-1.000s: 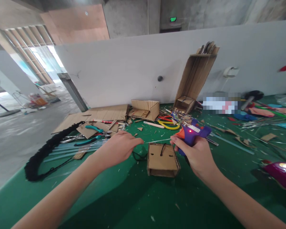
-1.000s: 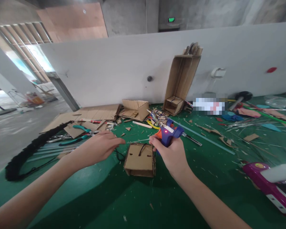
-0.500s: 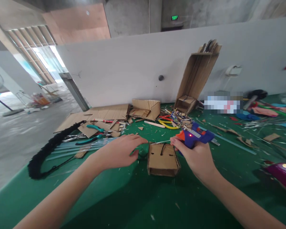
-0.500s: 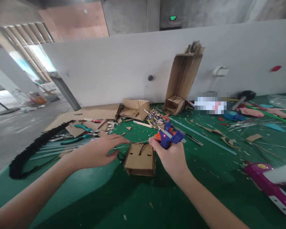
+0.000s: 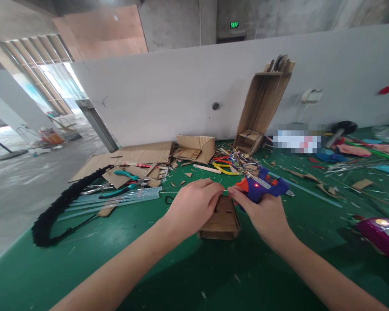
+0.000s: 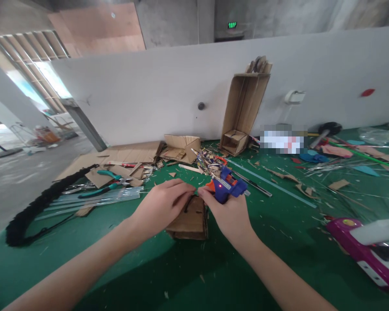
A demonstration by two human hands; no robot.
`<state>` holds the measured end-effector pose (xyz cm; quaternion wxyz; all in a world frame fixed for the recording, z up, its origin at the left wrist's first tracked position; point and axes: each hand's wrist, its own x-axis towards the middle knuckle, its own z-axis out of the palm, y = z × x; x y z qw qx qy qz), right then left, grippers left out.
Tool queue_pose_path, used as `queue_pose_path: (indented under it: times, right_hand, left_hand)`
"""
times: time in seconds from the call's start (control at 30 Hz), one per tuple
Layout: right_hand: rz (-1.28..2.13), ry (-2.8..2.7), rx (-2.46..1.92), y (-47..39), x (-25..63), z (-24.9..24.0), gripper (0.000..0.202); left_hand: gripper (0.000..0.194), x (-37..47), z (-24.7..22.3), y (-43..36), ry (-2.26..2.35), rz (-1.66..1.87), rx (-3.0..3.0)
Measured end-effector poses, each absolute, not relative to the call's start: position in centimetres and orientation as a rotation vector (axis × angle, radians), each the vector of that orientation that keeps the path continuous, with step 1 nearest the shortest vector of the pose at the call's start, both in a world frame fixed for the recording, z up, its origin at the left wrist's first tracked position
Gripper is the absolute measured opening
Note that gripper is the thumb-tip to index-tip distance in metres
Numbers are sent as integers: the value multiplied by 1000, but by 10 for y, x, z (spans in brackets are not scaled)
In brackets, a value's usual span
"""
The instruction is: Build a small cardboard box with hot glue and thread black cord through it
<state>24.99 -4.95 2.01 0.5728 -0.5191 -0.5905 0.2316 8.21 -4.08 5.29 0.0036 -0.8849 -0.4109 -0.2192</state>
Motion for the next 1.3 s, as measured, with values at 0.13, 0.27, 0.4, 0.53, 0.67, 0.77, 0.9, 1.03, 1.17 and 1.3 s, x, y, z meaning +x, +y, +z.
queue_pose_path:
  times: [0.13,0.27,0.4,0.53,0.67,0.77,0.9,1.03,1.17,1.3]
  right_hand:
    - [715,-1347,-1167,-49,250,17,17]
    - [973,-1178,-1053,-47,251,13,24]
    - [1079,-1119,-979,-44,257,12,30]
    - [1133,-1185,-1018,-40,263,13,34]
    - [1141,-1314,-1048,-38,264,13,32]
    - [1131,-1355,-1087,-39,263,13,31]
    - [1106,-1353,-1165,-39,262,12,32]
    - [1018,-1427,-1221,-38,265,11,28]
    - [988,-1492,-1241,-40,267,12,27]
    - [1018,-1510,-1229,-42,268,12,28]
  left_hand:
    - [23,67,48,-41,-1278,-860,-2736]
    - [22,54,46,-32,-1314,-1073,-2689]
    - [21,46,47,-22,-1411,-1213,-2674]
    - [22,38,48,-14,-1534,-1198,-2687]
    - [22,33,49,-10,-1628,-1154,-2693]
    - [22,31,49,-8,-1645,-1144,-2722]
    - [21,32,50,-9,-1630,-1126,-2733]
    - [20,32,52,-11,-1600,-1147,-2723]
    - [19,32,53,-13,-1554,-1155,-2721]
    - [18,34,57,-16,-1548,-1161,-2709]
